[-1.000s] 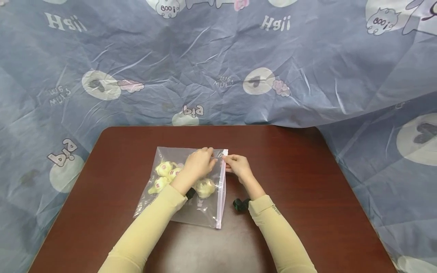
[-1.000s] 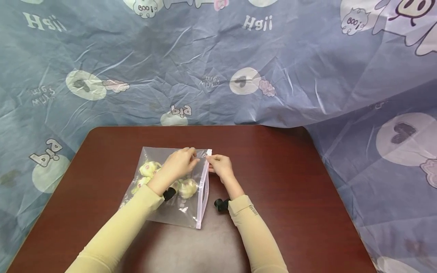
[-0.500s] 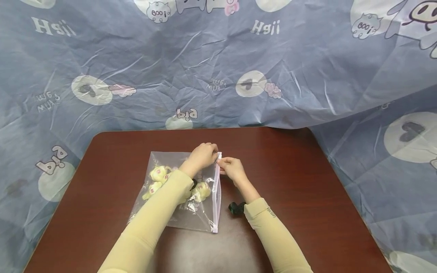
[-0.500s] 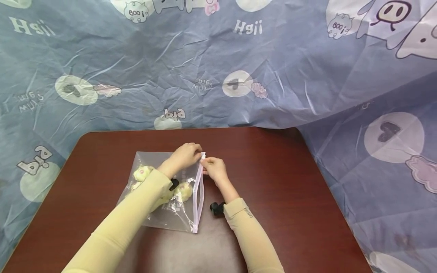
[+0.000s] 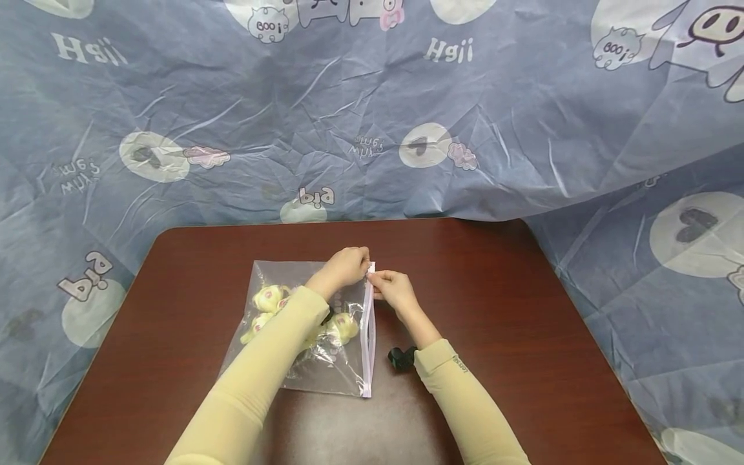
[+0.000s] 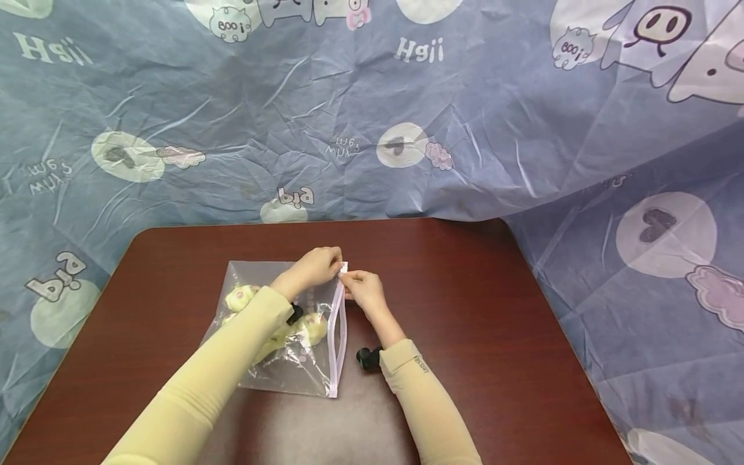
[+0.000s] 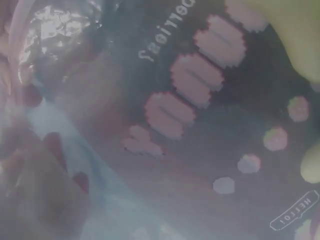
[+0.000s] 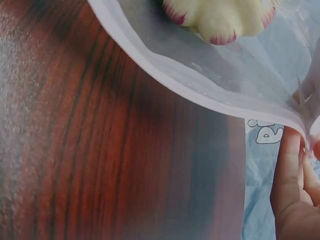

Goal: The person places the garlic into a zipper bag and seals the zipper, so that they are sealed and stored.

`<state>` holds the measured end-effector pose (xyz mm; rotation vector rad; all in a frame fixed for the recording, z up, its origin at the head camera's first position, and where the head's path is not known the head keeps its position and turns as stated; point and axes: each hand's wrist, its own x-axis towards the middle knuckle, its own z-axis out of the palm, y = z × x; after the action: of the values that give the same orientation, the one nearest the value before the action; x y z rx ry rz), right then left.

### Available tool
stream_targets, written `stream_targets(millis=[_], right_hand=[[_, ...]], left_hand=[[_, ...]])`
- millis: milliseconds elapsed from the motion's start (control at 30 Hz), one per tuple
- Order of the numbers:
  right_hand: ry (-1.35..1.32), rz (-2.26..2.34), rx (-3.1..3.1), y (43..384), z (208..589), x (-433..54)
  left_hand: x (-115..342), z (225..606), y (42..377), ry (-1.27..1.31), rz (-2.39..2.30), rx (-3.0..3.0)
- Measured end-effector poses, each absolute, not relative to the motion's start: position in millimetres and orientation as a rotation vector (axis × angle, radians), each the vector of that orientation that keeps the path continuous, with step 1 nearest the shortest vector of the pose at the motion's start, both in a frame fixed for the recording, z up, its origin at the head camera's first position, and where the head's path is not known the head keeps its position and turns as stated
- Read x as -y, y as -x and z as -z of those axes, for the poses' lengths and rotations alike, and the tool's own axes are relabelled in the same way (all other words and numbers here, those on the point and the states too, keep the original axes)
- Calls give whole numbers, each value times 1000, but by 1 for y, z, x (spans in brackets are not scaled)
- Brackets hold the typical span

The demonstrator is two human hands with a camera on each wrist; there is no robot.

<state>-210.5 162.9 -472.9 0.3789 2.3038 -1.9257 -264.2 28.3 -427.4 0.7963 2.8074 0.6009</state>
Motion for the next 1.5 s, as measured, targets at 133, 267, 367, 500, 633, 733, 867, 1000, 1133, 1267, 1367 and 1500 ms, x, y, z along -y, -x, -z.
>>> stream_targets(millis=[133, 267, 367, 500, 633, 733, 867, 1000, 1133, 1267, 1367, 1500], right_hand=[[-398, 1966, -2297, 213, 472, -164], [-408, 1963, -2328, 217, 474, -165], [-401, 1955, -2349, 219, 475, -164], [-406, 1947, -2353, 219, 476, -163], [-420, 1928, -2351, 220, 476, -162], [-406, 1902, -2364, 220, 476, -163], [-377, 1856, -2395, 218, 475, -163], [-344, 1830, -2411, 214, 473, -163], [-272, 1805, -2405, 205, 470, -161], [-216, 1771, -2400, 193, 471, -157], [-205, 1792, -2371, 184, 472, -155], [-167, 1813, -2338, 172, 473, -154]], left_hand=[[-28, 428, 264, -805, -585, -2814], [-28, 428, 264, -806, -578, -2806], [-28, 429, 263, -803, -573, -2809], [-28, 430, 262, -810, -579, -2826], [-29, 431, 262, -806, -602, -2835], [-30, 433, 262, -786, -611, -2829], [-32, 436, 263, -759, -614, -2813], [-33, 437, 264, -744, -620, -2800], [-32, 438, 266, -704, -634, -2811], [-30, 438, 267, -688, -635, -2815], [-30, 439, 268, -701, -641, -2809], [-31, 439, 270, -711, -639, -2808]])
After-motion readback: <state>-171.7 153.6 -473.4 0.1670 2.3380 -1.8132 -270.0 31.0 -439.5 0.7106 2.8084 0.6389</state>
